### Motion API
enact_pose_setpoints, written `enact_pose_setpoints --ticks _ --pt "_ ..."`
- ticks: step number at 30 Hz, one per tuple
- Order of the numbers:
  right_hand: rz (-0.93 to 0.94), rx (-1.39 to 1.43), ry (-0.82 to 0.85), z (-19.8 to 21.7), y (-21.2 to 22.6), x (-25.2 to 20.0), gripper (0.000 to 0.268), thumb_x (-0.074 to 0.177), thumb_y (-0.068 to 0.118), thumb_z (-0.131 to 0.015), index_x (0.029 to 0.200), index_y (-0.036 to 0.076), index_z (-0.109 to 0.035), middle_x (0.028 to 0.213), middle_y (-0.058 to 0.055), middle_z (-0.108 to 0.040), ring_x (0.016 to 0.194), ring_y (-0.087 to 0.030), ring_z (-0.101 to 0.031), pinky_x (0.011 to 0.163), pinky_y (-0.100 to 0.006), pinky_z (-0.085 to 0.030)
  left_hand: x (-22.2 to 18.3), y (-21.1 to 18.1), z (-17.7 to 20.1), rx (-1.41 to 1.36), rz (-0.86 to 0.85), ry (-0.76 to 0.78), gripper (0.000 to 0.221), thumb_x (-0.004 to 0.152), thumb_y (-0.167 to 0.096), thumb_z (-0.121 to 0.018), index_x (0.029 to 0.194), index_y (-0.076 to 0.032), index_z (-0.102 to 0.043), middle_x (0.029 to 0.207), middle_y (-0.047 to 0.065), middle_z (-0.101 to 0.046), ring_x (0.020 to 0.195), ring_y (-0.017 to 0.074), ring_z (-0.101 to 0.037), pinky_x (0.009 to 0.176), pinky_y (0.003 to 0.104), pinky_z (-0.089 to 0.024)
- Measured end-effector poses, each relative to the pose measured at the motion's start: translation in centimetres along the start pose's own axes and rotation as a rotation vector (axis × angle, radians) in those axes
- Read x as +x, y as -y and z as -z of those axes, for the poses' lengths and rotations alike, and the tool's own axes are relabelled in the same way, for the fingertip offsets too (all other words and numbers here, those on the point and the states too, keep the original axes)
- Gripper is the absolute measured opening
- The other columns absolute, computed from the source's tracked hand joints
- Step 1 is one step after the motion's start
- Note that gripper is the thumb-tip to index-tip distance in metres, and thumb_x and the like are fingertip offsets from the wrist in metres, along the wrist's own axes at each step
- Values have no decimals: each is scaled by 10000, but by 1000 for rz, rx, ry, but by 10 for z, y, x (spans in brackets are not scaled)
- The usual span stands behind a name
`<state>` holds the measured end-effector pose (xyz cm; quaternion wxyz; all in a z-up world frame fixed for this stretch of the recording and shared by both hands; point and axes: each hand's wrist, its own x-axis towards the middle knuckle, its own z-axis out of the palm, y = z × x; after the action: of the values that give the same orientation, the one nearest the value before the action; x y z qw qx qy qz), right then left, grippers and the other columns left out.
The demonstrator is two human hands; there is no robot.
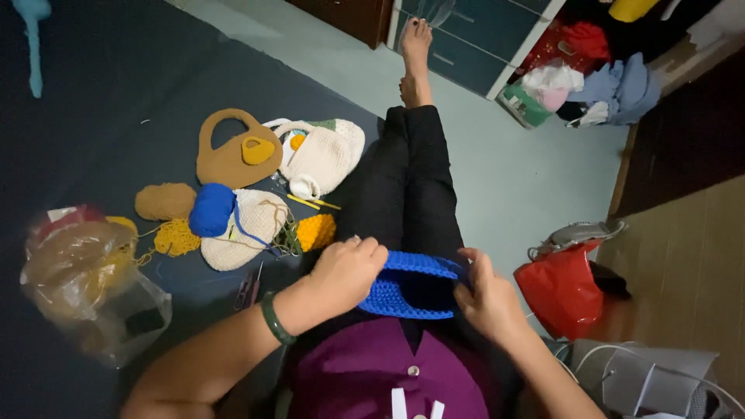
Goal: Crocheting a small blue bag using a crochet hook and yarn while sitting on the floor.
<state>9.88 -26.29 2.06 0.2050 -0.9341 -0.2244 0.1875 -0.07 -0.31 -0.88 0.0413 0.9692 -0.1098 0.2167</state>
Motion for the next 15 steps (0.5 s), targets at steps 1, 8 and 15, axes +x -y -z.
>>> enact_pose_setpoints --ticks 1,8,15 --pt "-1 1 0 0 0 -1 648 851 132 -666 1431 226 -394 814 -177 -737 849 -488 -732 745 -582 -572 -2 -1 1 0 -1 1 68 851 -114 -588 859 -164 -633 746 7 -592 706 298 -677 565 369 -531" --pt "234 -32 -172 -24 -33 -19 617 748 137 -782 1317 138 -543 803 -61 -660 638 -220 -657 578 -340 -546 -22 -21 38 -353 151 37 206 770 -56 -646 928 -48 -514 927 161 -548 754 370 -585 684 450 -518" --pt "717 -333 -454 -28 16 -46 403 784 270 -803 1111 95 -647 899 -39 -620 769 -208 -574 746 -343 -435 -43 -51 31 -128 142 -24 194 759 -99 -654 894 -77 -516 880 128 -525 695 274 -537 627 357 -481"
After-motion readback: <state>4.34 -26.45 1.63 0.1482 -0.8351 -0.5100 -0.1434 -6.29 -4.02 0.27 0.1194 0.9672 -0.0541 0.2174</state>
